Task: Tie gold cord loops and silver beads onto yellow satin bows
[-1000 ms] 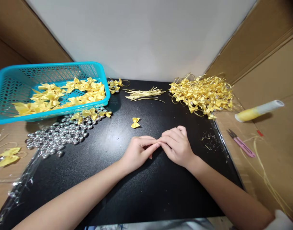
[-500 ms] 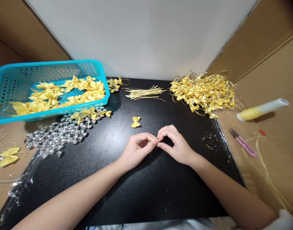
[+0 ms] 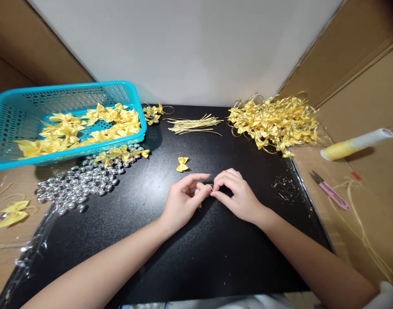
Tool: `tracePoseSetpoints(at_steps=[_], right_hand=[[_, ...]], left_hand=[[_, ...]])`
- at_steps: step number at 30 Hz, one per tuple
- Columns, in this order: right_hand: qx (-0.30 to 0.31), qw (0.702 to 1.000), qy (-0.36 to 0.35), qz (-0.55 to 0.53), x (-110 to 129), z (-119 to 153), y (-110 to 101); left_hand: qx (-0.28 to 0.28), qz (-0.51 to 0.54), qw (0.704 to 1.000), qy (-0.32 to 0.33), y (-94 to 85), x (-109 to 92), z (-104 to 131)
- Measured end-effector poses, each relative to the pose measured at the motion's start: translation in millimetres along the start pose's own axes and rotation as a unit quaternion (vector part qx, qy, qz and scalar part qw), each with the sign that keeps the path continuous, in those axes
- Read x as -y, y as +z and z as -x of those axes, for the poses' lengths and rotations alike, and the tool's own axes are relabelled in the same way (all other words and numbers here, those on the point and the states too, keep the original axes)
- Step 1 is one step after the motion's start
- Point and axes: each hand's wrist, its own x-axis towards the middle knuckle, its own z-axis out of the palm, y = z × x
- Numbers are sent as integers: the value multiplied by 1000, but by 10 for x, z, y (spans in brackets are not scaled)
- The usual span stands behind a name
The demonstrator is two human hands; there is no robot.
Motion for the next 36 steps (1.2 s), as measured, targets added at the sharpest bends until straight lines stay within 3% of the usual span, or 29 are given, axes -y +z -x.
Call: tracePoseSetpoints(at_steps=[9,13,20,30,36], right_hand=[[8,1000,11,-11,-7,-6,-11],[1,1000,11,-21,-9,-8,-11],[-13,999,18,-26,-9,-10,-5],[-57,998,-9,-27,-10,12,26],[-96,989,47,-104,7,37,64]], left_hand=[[-20,-79,995,59,-9,35,14],[-2,-133,989,63,-33,18,5],[10,-124,985,119,-56,-11,-46],[8,-80,995,64,-78,-2,-41],[8,-82,996,22,-56,15,-32]])
